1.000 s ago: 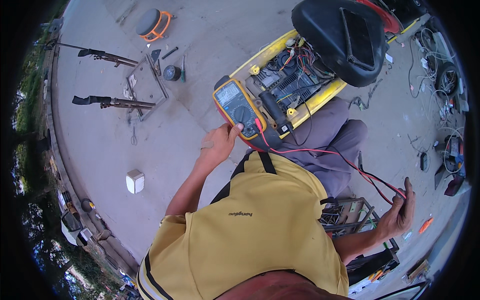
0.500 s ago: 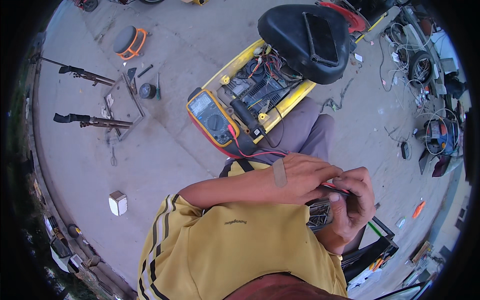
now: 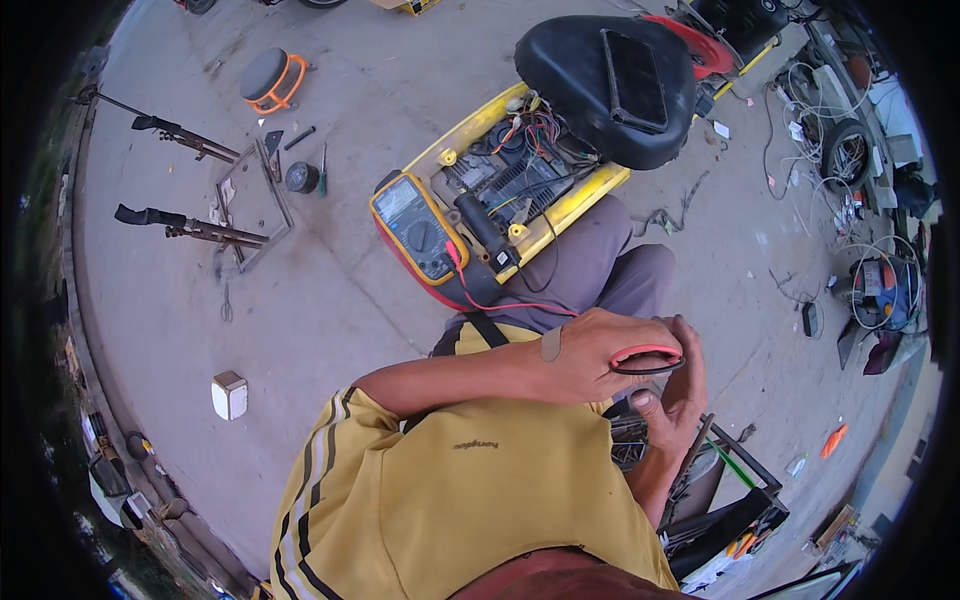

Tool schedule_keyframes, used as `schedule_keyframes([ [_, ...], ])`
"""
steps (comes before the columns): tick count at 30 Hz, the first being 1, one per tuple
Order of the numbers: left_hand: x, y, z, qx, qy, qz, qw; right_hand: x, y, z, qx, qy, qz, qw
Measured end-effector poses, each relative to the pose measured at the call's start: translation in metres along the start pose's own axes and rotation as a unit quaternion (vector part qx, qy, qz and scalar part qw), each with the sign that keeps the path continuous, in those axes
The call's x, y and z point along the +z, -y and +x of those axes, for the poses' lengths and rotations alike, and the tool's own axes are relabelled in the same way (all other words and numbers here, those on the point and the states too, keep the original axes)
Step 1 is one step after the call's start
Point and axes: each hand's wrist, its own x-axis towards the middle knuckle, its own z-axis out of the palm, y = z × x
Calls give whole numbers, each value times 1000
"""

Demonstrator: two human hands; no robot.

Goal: The person uses a multimeter to test the electrical system of a yellow scooter. They connect the multimeter probes to various wires under the seat and briefly insert a key into the ignition to check for voltage readings.

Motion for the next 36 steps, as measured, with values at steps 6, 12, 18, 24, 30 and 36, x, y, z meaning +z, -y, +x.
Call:
schedule_keyframes([
  [6, 15, -16, -2, 132, 104, -4, 986, 18, -81, -10, -11, 133, -106, 985],
  [12, 14, -23, -11, 138, 180, -15, 974, 24, -90, -15, -35, 62, -252, 965],
  [18, -21, -29, -19, 11, 302, 59, 951, 4, -64, 2, 92, -26, -321, 942],
  [24, -75, -22, -18, -68, 325, 27, 943, -14, -42, 37, 21, -88, -51, 995],
  [30, -51, -8, -22, -49, 42, 222, 973, 16, -24, 51, -14, 4, 45, 999],
  [36, -42, 9, -15, -4, 32, 418, 908, 24, -14, 58, -35, 52, 42, 997],
])
